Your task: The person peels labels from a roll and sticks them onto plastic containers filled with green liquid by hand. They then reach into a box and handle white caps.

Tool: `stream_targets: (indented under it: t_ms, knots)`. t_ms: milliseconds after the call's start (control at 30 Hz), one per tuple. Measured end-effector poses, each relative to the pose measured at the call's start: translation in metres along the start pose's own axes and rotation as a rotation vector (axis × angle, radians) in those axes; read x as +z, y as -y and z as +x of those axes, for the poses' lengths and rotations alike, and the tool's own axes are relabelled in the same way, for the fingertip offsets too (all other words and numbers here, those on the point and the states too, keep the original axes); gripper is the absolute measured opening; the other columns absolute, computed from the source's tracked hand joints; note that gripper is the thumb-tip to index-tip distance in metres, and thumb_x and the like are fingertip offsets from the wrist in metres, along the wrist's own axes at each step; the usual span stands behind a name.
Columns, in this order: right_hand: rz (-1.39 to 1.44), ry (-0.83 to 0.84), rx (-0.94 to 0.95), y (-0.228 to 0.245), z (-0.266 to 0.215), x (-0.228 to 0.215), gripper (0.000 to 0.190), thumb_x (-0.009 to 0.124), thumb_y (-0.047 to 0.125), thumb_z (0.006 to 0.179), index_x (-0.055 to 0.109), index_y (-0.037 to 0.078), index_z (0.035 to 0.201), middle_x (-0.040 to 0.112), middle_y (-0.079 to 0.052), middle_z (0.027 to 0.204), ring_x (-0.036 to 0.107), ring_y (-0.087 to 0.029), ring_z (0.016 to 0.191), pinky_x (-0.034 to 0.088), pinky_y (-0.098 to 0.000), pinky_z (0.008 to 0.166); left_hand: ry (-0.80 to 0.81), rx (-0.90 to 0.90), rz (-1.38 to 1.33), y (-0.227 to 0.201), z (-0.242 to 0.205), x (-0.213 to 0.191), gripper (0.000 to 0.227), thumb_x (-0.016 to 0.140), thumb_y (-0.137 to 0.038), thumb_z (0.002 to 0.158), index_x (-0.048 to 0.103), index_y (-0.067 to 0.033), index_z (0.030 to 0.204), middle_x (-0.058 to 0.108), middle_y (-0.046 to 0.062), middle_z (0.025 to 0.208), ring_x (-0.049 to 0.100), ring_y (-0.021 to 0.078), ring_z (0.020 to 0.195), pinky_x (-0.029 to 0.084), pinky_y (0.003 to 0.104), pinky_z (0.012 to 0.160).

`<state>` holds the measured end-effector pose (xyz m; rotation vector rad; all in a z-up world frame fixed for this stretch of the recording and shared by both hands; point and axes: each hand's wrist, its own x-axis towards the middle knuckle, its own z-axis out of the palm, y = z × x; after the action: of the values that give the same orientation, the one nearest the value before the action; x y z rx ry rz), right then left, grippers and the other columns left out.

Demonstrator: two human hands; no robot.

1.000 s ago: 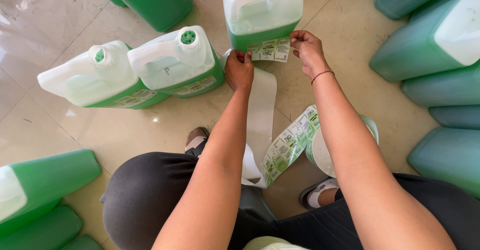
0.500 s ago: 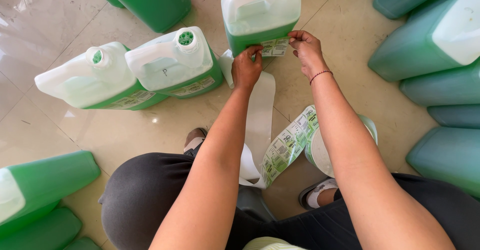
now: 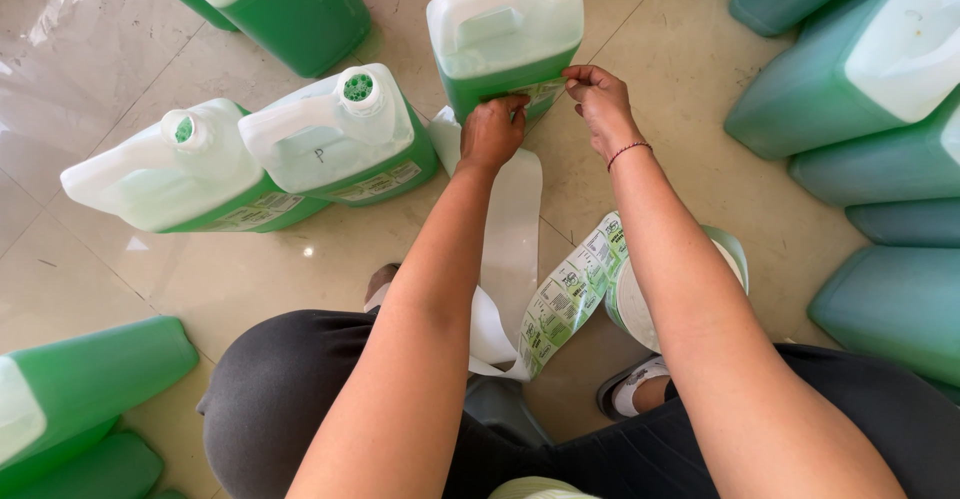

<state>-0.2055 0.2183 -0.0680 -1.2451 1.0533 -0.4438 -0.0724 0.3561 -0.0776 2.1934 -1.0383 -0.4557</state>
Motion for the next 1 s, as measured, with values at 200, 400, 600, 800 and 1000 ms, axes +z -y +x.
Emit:
stream_targets:
  t_ms: [200, 400, 600, 800, 1000]
  knots:
    - [0.003, 0.004, -0.026, -0.001, 0.002, -0.002, 0.016, 0.066, 0.012, 0.094, 0.077, 0.013, 0.106, 0.065, 0.009, 0.089, 0.051, -0.004, 0.080, 0.044, -0.0240, 0.072, 0.079, 0.016, 0.070, -0.004, 0.008, 0.011, 0.024, 0.067, -0.023, 0.092, 0.077, -0.0235, 0.114, 0.077, 0.009, 0.101, 0.072, 0.0311, 0.093, 0.057, 0.044, 0.083]
    - [0.033, 0.010, -0.036, -0.001, 0.001, 0.000, 0.016, 0.066, 0.010, 0.095, 0.077, 0.011, 0.106, 0.061, 0.009, 0.083, 0.045, -0.004, 0.071, 0.042, -0.0217, 0.065, 0.141, 0.057, 0.112, -0.007, 0.015, 0.020, 0.028, 0.066, -0.023, 0.092, 0.074, -0.0247, 0.119, 0.076, 0.008, 0.108, 0.071, 0.0301, 0.100, 0.057, 0.045, 0.086]
    - [0.024, 0.005, -0.024, 0.000, -0.002, 0.001, 0.017, 0.065, 0.009, 0.095, 0.077, 0.010, 0.107, 0.060, 0.008, 0.083, 0.044, -0.006, 0.071, 0.042, -0.0223, 0.068, 0.209, 0.064, 0.166, -0.015, 0.025, 0.027, 0.031, 0.062, -0.019, 0.094, 0.073, -0.0249, 0.122, 0.074, 0.010, 0.115, 0.070, 0.0314, 0.103, 0.056, 0.046, 0.086]
    - [0.018, 0.009, -0.082, -0.003, 0.001, 0.001, 0.019, 0.062, 0.007, 0.094, 0.076, 0.007, 0.107, 0.070, 0.003, 0.103, 0.060, -0.008, 0.097, 0.048, -0.0262, 0.092, 0.257, 0.099, 0.200, -0.012, 0.033, 0.039, 0.031, 0.061, -0.017, 0.094, 0.072, -0.0228, 0.123, 0.073, 0.010, 0.117, 0.069, 0.0318, 0.105, 0.057, 0.046, 0.087]
    - [0.011, 0.004, -0.104, 0.003, -0.001, -0.005, 0.022, 0.059, 0.005, 0.094, 0.073, 0.006, 0.111, 0.071, -0.001, 0.109, 0.063, -0.011, 0.103, 0.049, -0.0288, 0.096, 0.280, 0.112, 0.230, -0.012, 0.040, 0.055, 0.036, 0.062, -0.016, 0.093, 0.069, -0.0213, 0.128, 0.072, 0.011, 0.119, 0.069, 0.0313, 0.108, 0.057, 0.045, 0.089]
